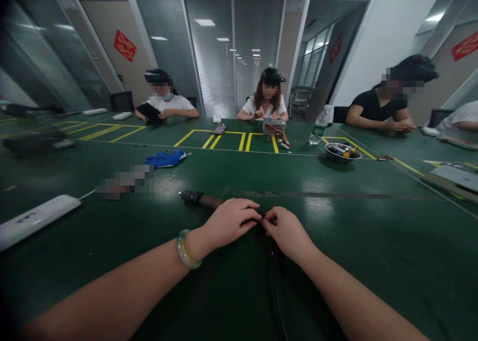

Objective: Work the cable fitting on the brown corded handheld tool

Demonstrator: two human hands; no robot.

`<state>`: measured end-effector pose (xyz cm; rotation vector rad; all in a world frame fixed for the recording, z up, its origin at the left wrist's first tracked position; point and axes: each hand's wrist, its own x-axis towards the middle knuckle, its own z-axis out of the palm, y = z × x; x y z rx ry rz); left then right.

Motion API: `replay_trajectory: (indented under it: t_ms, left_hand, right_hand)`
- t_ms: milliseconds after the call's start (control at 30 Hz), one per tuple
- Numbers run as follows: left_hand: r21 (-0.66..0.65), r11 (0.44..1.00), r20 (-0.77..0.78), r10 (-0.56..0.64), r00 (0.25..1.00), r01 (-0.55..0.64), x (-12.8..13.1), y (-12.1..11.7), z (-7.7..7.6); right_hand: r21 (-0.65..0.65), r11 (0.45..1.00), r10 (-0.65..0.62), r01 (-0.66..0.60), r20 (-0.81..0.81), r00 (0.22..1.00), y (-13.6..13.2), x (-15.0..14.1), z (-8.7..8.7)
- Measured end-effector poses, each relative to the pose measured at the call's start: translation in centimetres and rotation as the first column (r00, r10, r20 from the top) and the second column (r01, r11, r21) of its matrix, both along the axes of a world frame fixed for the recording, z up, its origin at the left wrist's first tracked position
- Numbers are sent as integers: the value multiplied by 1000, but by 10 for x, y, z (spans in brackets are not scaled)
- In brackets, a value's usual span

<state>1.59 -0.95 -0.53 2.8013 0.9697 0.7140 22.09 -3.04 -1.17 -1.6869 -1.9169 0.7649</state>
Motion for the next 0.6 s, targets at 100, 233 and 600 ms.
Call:
replay_trajectory:
  t_ms: [100, 233, 600]
  left_hand:
    - [31, 999, 39, 3, 999, -4, 0, -2, 3]
    - [62, 997, 89, -40, 995, 35, -2, -6, 9]
    - [28, 971, 84, -238, 968, 236, -8, -7, 13]
  right_hand:
    - [16, 1000, -2, 2, -2, 1000, 8, 0, 2]
    - [-4, 1000, 23, -23, 9, 1000, 24, 2, 7]
    - [-123, 916, -366, 382, 134, 921, 12, 150, 11]
